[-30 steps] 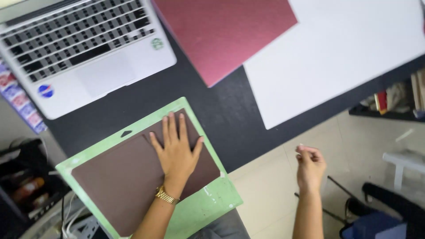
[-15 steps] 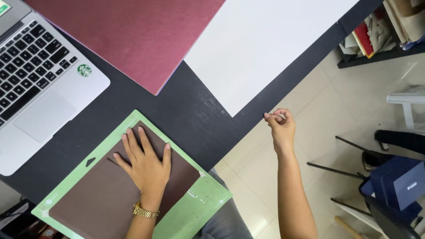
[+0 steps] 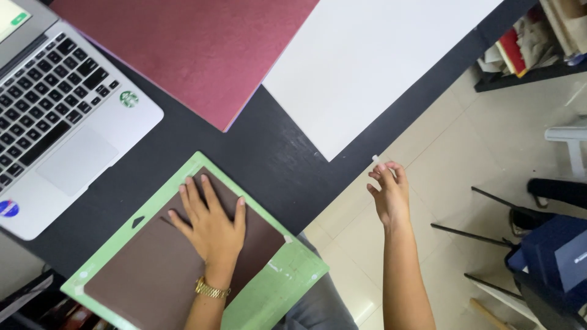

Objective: Preparing a cutting mat with a new sheet of paper and loading it into a digital cutting machine

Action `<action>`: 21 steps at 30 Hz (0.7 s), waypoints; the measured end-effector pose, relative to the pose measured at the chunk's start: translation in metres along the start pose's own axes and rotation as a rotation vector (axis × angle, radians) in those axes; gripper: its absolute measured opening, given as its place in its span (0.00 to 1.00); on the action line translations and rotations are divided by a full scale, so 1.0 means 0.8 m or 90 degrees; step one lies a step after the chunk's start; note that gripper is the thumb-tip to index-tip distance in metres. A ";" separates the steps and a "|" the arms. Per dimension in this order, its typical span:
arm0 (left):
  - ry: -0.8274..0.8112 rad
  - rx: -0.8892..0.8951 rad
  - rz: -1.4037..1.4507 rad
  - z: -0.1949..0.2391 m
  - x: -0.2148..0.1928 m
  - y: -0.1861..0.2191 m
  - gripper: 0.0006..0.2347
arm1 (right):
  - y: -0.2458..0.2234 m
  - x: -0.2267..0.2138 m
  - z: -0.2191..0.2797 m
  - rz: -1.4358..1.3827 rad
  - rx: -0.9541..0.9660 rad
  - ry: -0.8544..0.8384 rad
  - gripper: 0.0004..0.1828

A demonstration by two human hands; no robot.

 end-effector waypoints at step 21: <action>-0.013 0.392 0.246 0.055 0.004 0.067 0.15 | 0.108 0.112 0.209 0.662 -0.622 -0.067 0.04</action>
Point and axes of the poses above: each hand's wrist, its own z-axis away from the middle knuckle, its own x-axis out of the palm, y = z × x, the point moved 7 cm from there along -z, towards the middle knuckle, and after that the axes turned 13 degrees about x, right-handed, at the moved point
